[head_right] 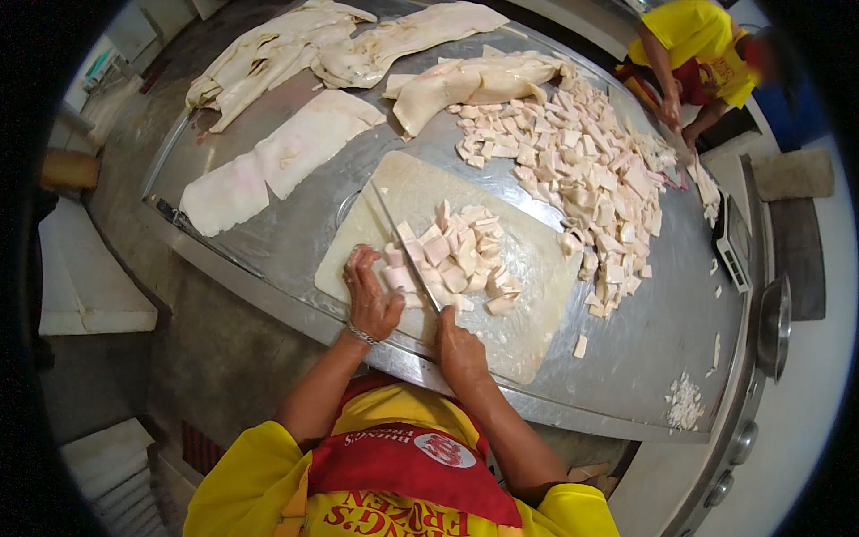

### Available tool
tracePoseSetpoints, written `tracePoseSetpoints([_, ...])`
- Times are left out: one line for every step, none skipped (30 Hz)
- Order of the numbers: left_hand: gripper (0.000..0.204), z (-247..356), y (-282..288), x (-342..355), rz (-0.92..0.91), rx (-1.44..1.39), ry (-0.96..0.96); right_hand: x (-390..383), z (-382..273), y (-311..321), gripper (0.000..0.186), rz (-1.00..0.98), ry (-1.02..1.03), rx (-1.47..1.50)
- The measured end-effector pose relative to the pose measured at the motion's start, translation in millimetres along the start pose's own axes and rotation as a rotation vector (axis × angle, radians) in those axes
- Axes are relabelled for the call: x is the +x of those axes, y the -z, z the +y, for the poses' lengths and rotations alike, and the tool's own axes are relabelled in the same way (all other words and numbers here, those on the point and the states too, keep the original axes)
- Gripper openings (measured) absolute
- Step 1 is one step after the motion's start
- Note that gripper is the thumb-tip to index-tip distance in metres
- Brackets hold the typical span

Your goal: The person uses a large knife to cut a flat sheet of pale meat into strips and then into small cubes on a stainless steel table. The cut pieces accumulate in a pile on the table as the person continues cutting additional sheets.

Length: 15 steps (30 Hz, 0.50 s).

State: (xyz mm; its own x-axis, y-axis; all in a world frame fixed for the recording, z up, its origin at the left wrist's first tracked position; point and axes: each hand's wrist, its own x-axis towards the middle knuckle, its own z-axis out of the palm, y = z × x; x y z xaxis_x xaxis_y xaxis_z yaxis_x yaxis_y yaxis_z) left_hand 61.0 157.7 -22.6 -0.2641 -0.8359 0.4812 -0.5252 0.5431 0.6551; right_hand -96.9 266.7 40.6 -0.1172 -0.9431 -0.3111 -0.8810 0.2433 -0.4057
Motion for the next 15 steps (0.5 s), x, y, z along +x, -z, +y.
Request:
tracePoseSetpoints([0.072, 1, -7, 1, -0.013, 0.046, -0.001, 0, 4, -5, 0.030, -0.018, -0.026, -0.003])
tracePoseSetpoints([0.074, 5, -11, 2, -0.052, 0.067, 0.028, -2, -2, -3, 0.031, -0.045, -0.051, -0.003])
tracePoseSetpoints([0.077, 8, -15, 4, -0.092, 0.086, 0.057, -3, -6, -1, 0.032, -0.071, -0.077, -0.004])
tracePoseSetpoints([0.076, 10, -17, 6, -0.153, 0.126, 0.095, -4, -8, -2, 0.031, -0.081, -0.082, 0.006])
tracePoseSetpoints([0.075, 12, -20, 12, -0.212, 0.164, 0.127, -3, -7, -2, 0.031, -0.085, -0.087, 0.017])
tracePoseSetpoints([0.074, 12, -21, 17, -0.273, 0.201, 0.158, -2, -7, -1, 0.031, -0.089, -0.093, 0.028])
tracePoseSetpoints([0.072, 11, -23, 21, -0.275, 0.235, 0.166, 1, -7, 1, 0.030, -0.101, -0.090, 0.042])
tracePoseSetpoints([0.070, 11, -23, 22, -0.284, 0.268, 0.176, 1, -7, 4, 0.030, -0.117, -0.092, 0.057])
tracePoseSetpoints([0.067, 10, -24, 22, -0.294, 0.301, 0.185, 1, -8, 6, 0.030, -0.133, -0.095, 0.073])
tracePoseSetpoints([0.066, 11, -23, 21, -0.310, 0.302, 0.194, 0, -10, 9, 0.029, -0.146, -0.109, 0.086])
tracePoseSetpoints([0.065, 12, -23, 23, -0.322, 0.300, 0.198, 1, -11, 14, 0.029, -0.153, -0.122, 0.095])
tracePoseSetpoints([0.064, 13, -24, 23, -0.333, 0.299, 0.203, 2, -12, 16, 0.028, -0.161, -0.135, 0.105])
tracePoseSetpoints([0.064, 12, -23, 23, -0.348, 0.302, 0.198, 4, -12, 15, 0.026, -0.169, -0.121, 0.101])
tracePoseSetpoints([0.065, 11, -22, 22, -0.362, 0.302, 0.192, 5, -11, 14, 0.025, -0.175, -0.108, 0.093])
tracePoseSetpoints([0.065, 9, -22, 22, -0.376, 0.302, 0.187, 6, -11, 13, 0.024, -0.182, -0.095, 0.086])
